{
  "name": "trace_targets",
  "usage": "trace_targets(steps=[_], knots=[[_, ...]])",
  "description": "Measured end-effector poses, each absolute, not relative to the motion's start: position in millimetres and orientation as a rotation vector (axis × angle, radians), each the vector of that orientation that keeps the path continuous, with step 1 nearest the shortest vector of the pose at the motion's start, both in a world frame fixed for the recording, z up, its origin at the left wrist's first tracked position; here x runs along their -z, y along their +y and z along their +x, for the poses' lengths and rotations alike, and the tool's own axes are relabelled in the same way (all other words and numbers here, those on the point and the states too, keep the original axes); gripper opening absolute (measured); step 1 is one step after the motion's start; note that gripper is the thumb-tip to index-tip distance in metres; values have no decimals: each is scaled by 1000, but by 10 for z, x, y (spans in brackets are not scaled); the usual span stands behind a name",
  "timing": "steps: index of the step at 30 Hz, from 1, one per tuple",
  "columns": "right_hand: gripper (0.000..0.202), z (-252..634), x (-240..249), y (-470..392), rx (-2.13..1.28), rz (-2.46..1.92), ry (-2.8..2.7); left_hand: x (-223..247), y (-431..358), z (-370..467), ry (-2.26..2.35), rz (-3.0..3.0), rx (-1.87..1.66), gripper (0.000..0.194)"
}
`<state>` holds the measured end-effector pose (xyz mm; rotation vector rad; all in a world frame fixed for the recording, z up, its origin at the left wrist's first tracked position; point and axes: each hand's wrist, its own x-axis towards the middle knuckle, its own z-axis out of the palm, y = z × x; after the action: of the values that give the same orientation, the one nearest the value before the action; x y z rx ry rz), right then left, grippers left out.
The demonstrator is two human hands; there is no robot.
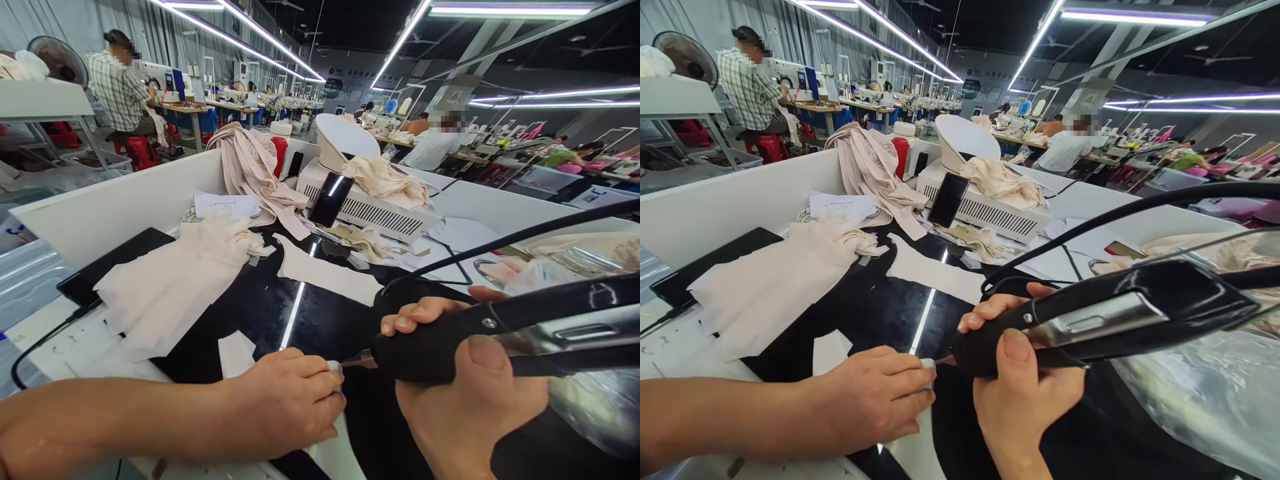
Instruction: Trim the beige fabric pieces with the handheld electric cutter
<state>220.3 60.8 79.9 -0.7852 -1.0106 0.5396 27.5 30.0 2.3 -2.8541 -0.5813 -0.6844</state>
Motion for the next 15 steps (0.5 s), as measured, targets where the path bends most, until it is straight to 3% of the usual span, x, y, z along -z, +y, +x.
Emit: trace_targets(steps=[15], knots=[[62, 2145, -711, 607, -514, -739, -1066, 65, 243, 221, -611, -2768, 804, 30]])
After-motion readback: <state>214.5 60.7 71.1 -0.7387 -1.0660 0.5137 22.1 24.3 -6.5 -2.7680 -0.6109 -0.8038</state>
